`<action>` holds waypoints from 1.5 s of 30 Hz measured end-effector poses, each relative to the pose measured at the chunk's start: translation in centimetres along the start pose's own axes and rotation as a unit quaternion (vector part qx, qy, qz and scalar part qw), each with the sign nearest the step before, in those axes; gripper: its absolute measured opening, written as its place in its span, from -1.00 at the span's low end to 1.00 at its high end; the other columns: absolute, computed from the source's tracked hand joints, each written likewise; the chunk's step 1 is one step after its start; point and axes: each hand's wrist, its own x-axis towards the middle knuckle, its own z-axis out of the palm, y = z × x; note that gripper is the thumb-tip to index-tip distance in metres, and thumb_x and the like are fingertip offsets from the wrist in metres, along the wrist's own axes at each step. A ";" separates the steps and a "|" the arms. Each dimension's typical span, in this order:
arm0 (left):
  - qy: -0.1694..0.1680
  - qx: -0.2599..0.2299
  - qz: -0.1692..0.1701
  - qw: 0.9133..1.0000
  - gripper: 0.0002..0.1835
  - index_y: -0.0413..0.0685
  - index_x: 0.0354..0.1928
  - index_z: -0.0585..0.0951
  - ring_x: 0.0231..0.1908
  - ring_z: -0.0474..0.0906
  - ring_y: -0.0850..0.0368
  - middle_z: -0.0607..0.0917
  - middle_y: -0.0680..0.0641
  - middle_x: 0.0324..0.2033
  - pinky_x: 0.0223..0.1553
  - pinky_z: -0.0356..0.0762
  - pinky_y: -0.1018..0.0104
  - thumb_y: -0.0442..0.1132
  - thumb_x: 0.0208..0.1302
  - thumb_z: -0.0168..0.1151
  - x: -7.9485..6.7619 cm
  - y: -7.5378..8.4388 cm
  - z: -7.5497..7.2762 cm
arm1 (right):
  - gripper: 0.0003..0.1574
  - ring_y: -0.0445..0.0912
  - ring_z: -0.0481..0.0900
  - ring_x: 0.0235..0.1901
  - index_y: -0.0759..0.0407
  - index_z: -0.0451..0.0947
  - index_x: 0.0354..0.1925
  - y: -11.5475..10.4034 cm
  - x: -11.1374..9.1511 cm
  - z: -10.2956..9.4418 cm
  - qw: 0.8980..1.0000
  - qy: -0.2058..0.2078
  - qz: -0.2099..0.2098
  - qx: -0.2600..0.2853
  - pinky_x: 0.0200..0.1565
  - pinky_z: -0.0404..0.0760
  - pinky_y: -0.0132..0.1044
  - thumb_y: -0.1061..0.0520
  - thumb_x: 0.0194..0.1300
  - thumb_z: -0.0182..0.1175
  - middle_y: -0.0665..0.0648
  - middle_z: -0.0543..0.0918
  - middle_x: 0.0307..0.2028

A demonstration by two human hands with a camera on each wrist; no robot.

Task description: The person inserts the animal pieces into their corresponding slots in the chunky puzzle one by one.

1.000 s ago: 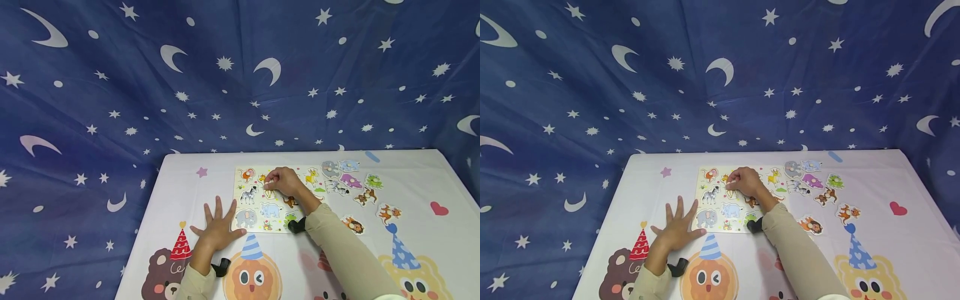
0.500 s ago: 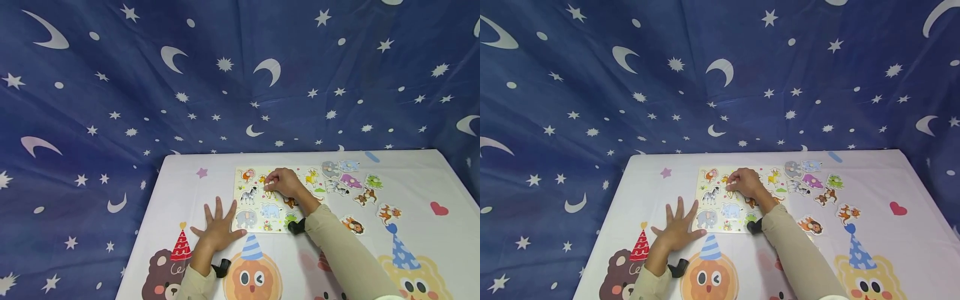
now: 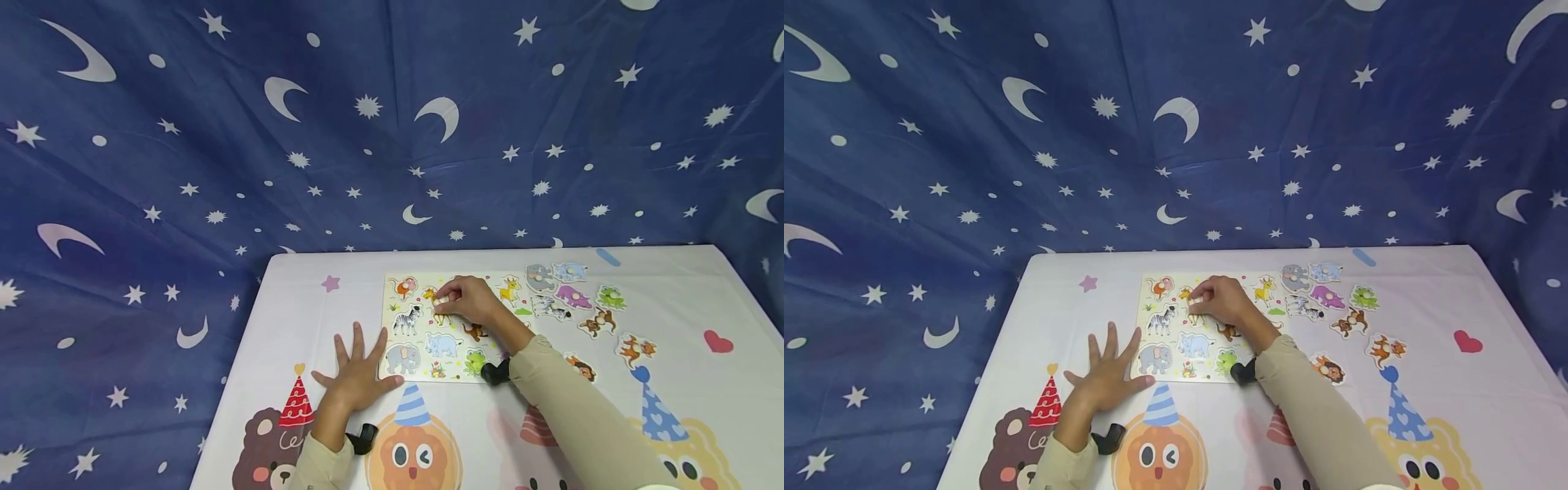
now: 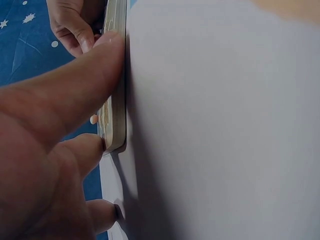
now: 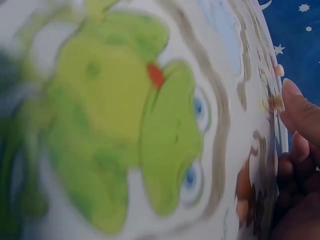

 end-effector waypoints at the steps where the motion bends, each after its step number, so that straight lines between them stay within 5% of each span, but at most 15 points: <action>1: 0.001 -0.001 0.000 1.000 0.02 0.44 0.62 0.06 0.55 -0.52 -0.50 -0.30 -0.17 0.65 0.00 -0.41 -0.92 0.36 0.18 0.32 0.0 0.0 0.0 | -0.70 -0.10 0.43 -0.42 0.01 0.77 -0.16 0.0 -0.2 -0.2 1.000 0.001 0.001 0.003 -0.27 0.43 -0.24 -0.02 0.14 0.54 -0.01 0.55 -0.42; 12: 0.004 0.000 0.001 1.000 0.02 0.42 0.62 0.07 0.55 -0.52 -0.51 -0.30 -0.19 0.64 -0.01 -0.42 -0.93 0.35 0.18 0.33 0.0 0.0 -0.1 | -0.63 -0.04 0.48 -0.39 0.11 0.76 -0.07 0.4 -2.2 -4.3 0.997 0.055 0.002 0.060 -0.39 0.47 -0.27 -0.05 0.23 0.48 0.07 0.57 -0.35; 22: 0.006 -0.003 0.005 1.000 0.03 0.41 0.62 0.07 0.55 -0.51 -0.52 -0.30 -0.20 0.64 -0.03 -0.43 -0.93 0.34 0.17 0.34 0.0 0.3 0.0 | -0.66 -0.09 0.56 -0.29 0.13 0.76 -0.05 2.2 -6.6 -9.5 0.994 0.109 -0.025 0.015 -0.27 0.59 -0.39 -0.03 0.30 0.42 0.06 0.63 -0.26; 27: 0.006 0.000 0.003 1.000 0.04 0.42 0.62 0.07 0.54 -0.51 -0.53 -0.30 -0.21 0.64 -0.05 -0.44 -0.93 0.35 0.16 0.35 0.1 0.1 0.2 | -0.67 -0.18 0.53 -0.25 0.04 0.77 -0.07 3.5 -10.0 -11.3 0.993 0.113 0.003 -0.032 -0.23 0.58 -0.43 -0.09 0.28 0.43 0.02 0.65 -0.24; 39: 0.003 -0.002 0.002 1.000 0.04 0.43 0.62 0.05 0.55 -0.52 -0.52 -0.32 -0.19 0.64 -0.04 -0.45 -0.93 0.35 0.17 0.34 0.1 0.2 0.1 | -0.60 -0.20 0.44 -0.34 0.07 0.76 -0.06 7.3 -16.1 -13.4 0.986 0.128 0.056 -0.085 -0.44 0.54 -0.40 -0.12 0.24 0.46 0.04 0.63 -0.30; 45: 0.001 -0.003 0.002 1.000 0.03 0.42 0.62 0.06 0.55 -0.52 -0.52 -0.31 -0.19 0.64 -0.03 -0.45 -0.93 0.35 0.18 0.34 -0.1 0.3 0.1 | -0.71 -0.23 0.47 -0.37 0.02 0.78 -0.12 8.9 -17.7 -13.0 0.989 0.106 0.042 -0.097 -0.39 0.53 -0.43 -0.02 0.20 0.50 -0.03 0.66 -0.34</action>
